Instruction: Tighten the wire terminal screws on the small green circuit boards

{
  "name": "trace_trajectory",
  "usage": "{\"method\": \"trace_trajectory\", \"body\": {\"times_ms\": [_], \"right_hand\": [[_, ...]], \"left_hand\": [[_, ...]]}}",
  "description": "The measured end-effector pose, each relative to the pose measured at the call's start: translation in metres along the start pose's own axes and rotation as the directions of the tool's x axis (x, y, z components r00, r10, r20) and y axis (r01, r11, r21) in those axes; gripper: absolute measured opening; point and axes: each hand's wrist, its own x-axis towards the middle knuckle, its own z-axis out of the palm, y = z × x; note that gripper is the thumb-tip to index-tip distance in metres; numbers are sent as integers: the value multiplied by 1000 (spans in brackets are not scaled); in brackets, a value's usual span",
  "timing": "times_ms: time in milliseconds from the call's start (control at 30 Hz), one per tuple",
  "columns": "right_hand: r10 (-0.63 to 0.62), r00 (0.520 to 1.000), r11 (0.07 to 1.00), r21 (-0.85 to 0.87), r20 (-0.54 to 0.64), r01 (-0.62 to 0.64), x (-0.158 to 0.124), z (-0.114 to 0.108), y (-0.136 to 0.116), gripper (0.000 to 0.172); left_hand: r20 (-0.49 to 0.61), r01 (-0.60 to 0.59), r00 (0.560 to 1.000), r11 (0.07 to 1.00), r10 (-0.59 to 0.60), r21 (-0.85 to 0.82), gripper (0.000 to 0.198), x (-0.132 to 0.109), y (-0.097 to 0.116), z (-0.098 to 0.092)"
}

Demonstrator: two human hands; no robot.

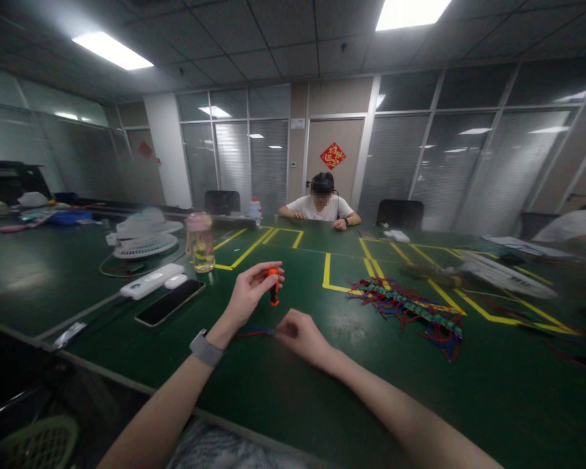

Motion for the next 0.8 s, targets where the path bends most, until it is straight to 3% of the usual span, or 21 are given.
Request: {"method": "trace_trajectory", "body": {"times_ms": [133,300,500,700,800], "right_hand": [[-8,1000,1000,2,-3,8,0,1,2,4],[5,1000,1000,9,-8,-5,-1,1,2,5],[0,1000,1000,13,-4,0,-1,0,1,5],[8,1000,1000,2,-2,-8,-1,-1,0,4],[2,1000,1000,9,-3,-2,-1,0,1,5]], "left_hand": [[-29,-81,996,987,85,136,23,1,0,-2],[40,8,999,998,-6,-61,34,1,0,1],[-44,-72,996,984,80,166,24,1,0,-2],[34,8,999,997,-6,-72,33,1,-2,0],[-16,-23,1000,998,24,56,30,1,-3,-2]]}}
